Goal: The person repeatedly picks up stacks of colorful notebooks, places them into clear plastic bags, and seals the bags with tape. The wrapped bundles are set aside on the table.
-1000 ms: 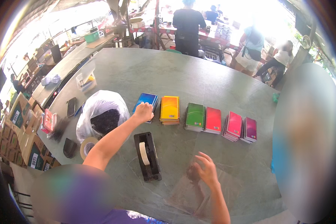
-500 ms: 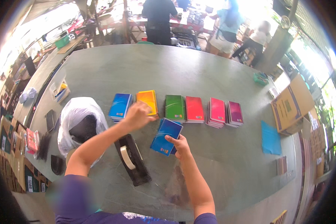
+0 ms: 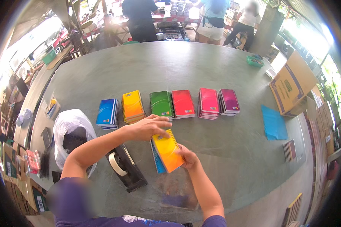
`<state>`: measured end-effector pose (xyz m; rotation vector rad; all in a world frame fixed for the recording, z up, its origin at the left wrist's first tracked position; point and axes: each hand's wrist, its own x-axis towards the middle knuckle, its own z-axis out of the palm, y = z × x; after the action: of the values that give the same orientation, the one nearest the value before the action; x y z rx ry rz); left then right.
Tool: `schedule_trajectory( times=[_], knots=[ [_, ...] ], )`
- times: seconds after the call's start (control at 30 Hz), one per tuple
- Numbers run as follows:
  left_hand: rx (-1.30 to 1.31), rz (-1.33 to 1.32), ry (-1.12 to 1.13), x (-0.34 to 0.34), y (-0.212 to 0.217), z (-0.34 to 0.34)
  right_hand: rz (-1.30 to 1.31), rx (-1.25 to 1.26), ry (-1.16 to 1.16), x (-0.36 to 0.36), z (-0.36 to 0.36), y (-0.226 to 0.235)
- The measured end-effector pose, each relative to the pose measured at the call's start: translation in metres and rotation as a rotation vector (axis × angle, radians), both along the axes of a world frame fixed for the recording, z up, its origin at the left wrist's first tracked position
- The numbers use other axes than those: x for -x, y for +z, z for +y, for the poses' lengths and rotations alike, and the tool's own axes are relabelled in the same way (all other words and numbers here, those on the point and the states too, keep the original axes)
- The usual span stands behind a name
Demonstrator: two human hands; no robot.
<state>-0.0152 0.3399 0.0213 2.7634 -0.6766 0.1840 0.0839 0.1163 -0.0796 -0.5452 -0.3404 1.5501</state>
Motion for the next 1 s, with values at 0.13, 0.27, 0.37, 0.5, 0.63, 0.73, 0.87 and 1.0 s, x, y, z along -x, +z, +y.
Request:
schedule_trajectory(
  times=[0.13, 0.27, 0.37, 0.5, 0.63, 0.73, 0.87, 1.0],
  knots=[
    [-0.257, 0.052, 0.507, -0.04, -0.04, 0.021, 0.013, 0.227, -0.168, 0.004, -0.031, 0.02],
    [-0.321, 0.063, 0.575, -0.04, -0.029, 0.014, 0.017, 0.363, -0.293, -0.016, -0.049, 0.016],
    [-0.202, -0.295, 0.465, -0.028, -0.008, -0.031, 0.186, 0.333, -0.315, -0.017, -0.038, 0.03],
    [-0.058, -0.064, 0.087, -0.007, -0.033, -0.089, 0.046, 0.282, -0.231, -0.029, -0.031, -0.011],
    [-0.169, -0.164, 0.523, -0.04, -0.028, -0.043, -0.162, 0.41, -0.249, -0.025, -0.034, 0.014],
    [-0.41, -0.184, 0.582, -0.055, -0.048, -0.014, -0.188, 0.361, -0.29, -0.032, -0.046, 0.006],
    [-0.316, -0.11, 0.573, -0.056, -0.027, -0.036, 0.04, 0.33, -0.327, -0.038, -0.063, 0.012],
    [-0.209, -0.139, -0.085, -0.046, -0.015, -0.125, 0.242, 0.264, -0.331, -0.061, -0.088, 0.014]
  ],
)
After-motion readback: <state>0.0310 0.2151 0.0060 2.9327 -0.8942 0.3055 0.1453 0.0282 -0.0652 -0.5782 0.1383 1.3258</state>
